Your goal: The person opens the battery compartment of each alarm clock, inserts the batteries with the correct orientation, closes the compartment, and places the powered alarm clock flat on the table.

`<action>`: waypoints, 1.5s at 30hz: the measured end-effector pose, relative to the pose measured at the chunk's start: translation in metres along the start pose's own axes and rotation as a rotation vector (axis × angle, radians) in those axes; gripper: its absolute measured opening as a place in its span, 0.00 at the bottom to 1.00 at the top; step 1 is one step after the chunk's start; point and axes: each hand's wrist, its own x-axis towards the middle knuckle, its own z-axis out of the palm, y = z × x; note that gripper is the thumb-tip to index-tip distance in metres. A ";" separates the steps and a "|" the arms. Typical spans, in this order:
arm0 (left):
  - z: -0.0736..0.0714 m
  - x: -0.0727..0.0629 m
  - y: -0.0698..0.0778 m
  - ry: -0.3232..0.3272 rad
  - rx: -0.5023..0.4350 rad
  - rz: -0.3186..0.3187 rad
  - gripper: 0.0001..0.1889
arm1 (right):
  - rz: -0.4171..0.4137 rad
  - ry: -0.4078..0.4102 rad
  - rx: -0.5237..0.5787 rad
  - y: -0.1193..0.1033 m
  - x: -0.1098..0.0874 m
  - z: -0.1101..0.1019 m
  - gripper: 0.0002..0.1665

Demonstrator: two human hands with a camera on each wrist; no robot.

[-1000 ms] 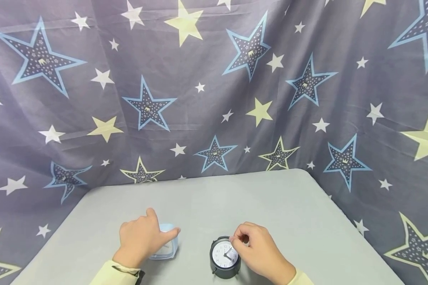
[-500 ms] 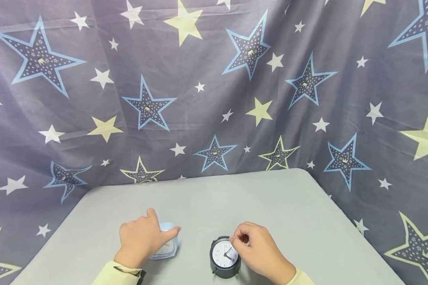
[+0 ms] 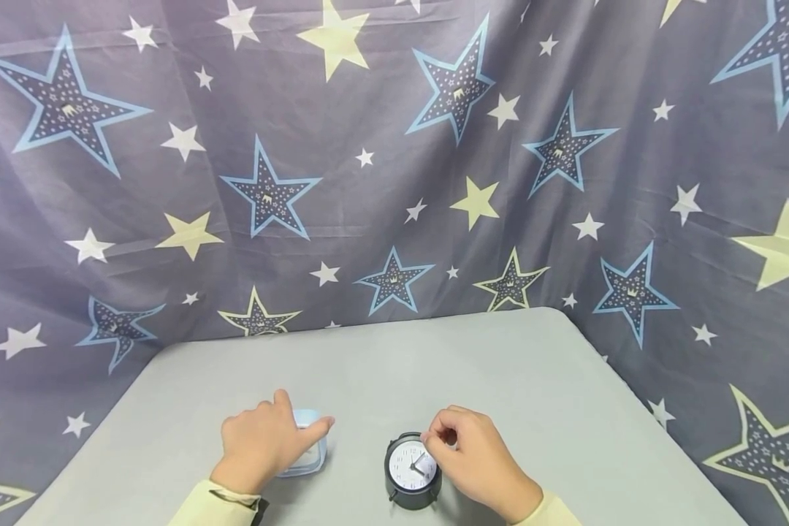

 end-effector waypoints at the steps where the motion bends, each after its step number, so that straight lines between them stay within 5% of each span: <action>1: 0.000 0.000 0.000 0.004 0.000 0.001 0.52 | 0.001 -0.001 -0.001 0.000 0.000 0.000 0.13; 18: -0.007 -0.003 0.007 0.097 0.035 0.041 0.60 | 0.029 -0.006 0.004 0.001 0.001 -0.001 0.15; 35: -0.014 -0.011 0.040 0.315 0.040 0.218 0.47 | 0.024 0.030 -0.027 0.002 0.000 -0.001 0.17; 45: -0.014 -0.020 0.070 0.302 0.034 0.348 0.47 | 0.010 0.043 -0.033 0.003 0.002 -0.002 0.19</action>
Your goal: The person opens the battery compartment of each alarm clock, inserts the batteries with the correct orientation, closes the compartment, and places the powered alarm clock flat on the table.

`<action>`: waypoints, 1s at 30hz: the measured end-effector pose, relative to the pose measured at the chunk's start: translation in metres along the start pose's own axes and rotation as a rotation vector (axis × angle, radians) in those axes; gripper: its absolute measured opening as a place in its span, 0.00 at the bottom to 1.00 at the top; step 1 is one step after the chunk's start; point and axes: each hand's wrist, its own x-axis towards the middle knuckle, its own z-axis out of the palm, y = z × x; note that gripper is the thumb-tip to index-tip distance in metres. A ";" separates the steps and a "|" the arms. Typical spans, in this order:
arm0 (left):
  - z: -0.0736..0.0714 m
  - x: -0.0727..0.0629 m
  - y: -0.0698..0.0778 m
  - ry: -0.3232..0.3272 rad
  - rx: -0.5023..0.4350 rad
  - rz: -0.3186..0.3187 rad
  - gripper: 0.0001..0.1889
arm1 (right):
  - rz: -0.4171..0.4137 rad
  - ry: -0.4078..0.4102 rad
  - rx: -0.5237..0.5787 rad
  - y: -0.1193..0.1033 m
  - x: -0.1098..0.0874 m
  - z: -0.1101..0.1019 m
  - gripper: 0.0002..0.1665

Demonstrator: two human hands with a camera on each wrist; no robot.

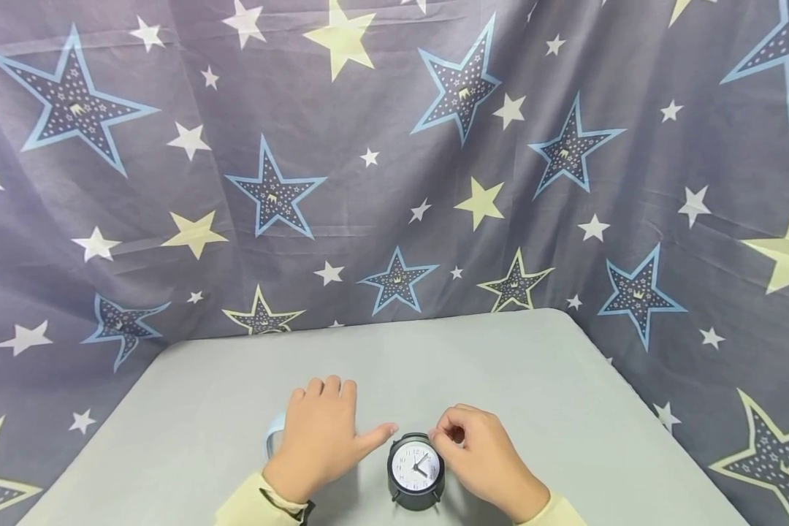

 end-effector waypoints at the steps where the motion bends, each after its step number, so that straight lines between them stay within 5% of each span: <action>1: 0.000 0.000 0.003 -0.007 -0.006 0.010 0.46 | 0.000 0.003 -0.002 0.000 0.000 0.000 0.19; 12: 0.007 0.000 0.031 -0.072 -0.005 0.100 0.46 | 0.011 0.009 -0.008 0.002 0.001 -0.001 0.19; 30: 0.014 -0.001 0.060 -0.176 0.024 0.124 0.51 | 0.016 -0.014 0.013 0.002 0.000 -0.003 0.16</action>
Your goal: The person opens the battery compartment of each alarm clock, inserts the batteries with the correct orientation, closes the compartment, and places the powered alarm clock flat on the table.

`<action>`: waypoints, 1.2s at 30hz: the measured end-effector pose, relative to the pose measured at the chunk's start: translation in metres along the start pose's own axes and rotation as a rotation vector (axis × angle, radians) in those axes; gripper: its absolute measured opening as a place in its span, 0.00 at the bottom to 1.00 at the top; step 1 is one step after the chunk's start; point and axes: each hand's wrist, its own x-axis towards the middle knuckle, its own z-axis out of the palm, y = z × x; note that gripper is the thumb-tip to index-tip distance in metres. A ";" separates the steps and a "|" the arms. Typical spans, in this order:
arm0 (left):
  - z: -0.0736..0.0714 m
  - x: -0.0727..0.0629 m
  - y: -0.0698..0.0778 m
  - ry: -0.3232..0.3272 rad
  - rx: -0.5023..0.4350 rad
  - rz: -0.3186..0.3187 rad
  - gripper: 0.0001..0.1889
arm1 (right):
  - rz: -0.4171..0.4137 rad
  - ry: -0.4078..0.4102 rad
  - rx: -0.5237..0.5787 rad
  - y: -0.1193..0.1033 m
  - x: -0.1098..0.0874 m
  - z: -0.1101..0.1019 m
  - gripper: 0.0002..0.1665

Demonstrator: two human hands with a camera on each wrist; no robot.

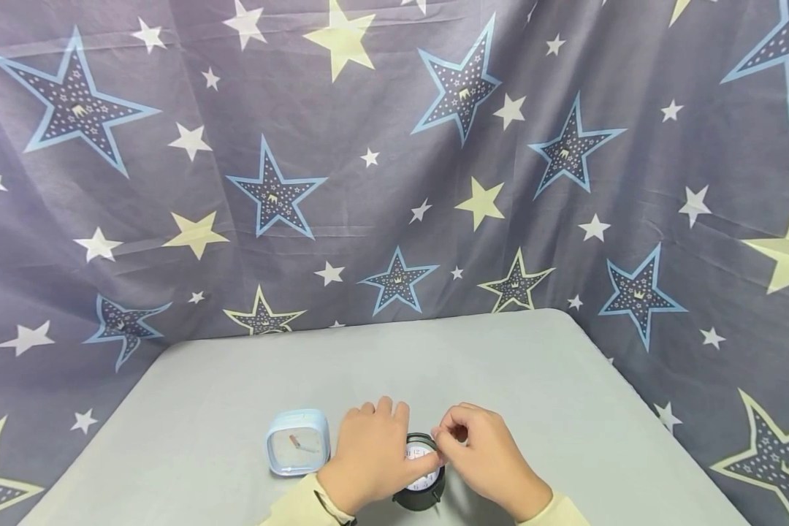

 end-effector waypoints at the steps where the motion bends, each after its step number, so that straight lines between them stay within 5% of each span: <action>1: 0.001 0.000 0.001 -0.014 -0.002 0.001 0.51 | 0.005 -0.001 -0.001 0.000 0.000 0.000 0.15; 21: 0.015 0.001 0.021 -0.198 -0.053 0.011 0.51 | 0.050 -0.027 0.010 0.001 0.000 0.001 0.15; 36: 0.022 0.002 0.024 -0.195 -0.058 0.041 0.46 | 0.048 -0.032 -0.004 0.003 0.002 0.001 0.15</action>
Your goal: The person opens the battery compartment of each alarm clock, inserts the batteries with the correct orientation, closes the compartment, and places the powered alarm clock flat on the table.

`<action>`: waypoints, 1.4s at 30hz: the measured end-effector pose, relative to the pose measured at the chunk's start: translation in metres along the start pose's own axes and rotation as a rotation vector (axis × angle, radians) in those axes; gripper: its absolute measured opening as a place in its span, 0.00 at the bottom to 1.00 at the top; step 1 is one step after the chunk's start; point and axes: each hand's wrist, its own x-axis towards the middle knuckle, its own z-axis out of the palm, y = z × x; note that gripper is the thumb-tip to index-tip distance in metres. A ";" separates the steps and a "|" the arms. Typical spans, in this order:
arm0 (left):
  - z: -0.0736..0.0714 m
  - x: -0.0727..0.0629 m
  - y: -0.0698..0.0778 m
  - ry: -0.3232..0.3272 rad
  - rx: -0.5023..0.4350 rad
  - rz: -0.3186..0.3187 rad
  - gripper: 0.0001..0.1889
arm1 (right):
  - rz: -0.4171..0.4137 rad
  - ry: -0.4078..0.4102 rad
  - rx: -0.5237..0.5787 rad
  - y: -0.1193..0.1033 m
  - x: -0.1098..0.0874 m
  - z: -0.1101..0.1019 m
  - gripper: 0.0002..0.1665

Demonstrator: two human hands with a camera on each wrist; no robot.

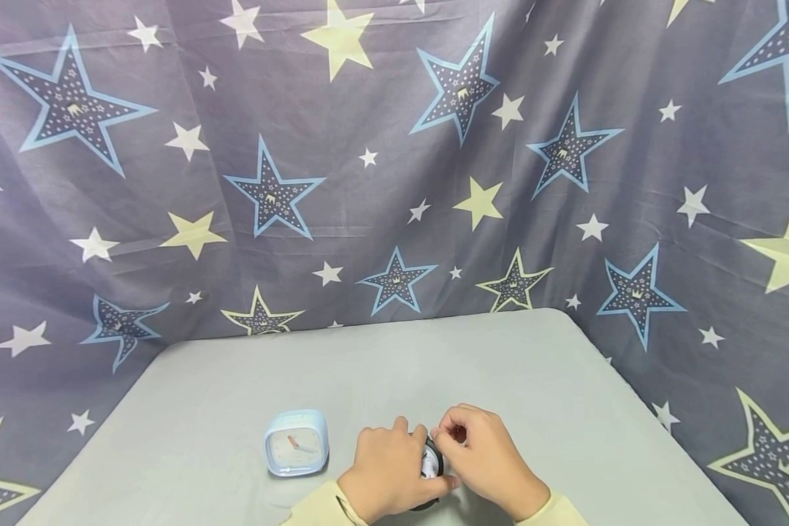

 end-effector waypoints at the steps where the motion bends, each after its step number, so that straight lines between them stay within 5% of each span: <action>1: 0.000 0.000 0.000 -0.001 0.004 0.001 0.46 | -0.004 0.000 0.001 0.000 0.000 0.000 0.15; 12: 0.001 0.002 0.002 0.030 0.024 -0.002 0.43 | -0.016 0.003 0.000 0.001 0.000 0.000 0.15; 32: -0.001 0.002 0.002 -0.010 0.001 -0.007 0.40 | -0.019 -0.007 0.030 0.000 -0.002 -0.001 0.14; 42: -0.004 0.002 0.000 0.044 0.005 -0.013 0.38 | -0.017 -0.012 0.029 0.001 -0.001 -0.001 0.12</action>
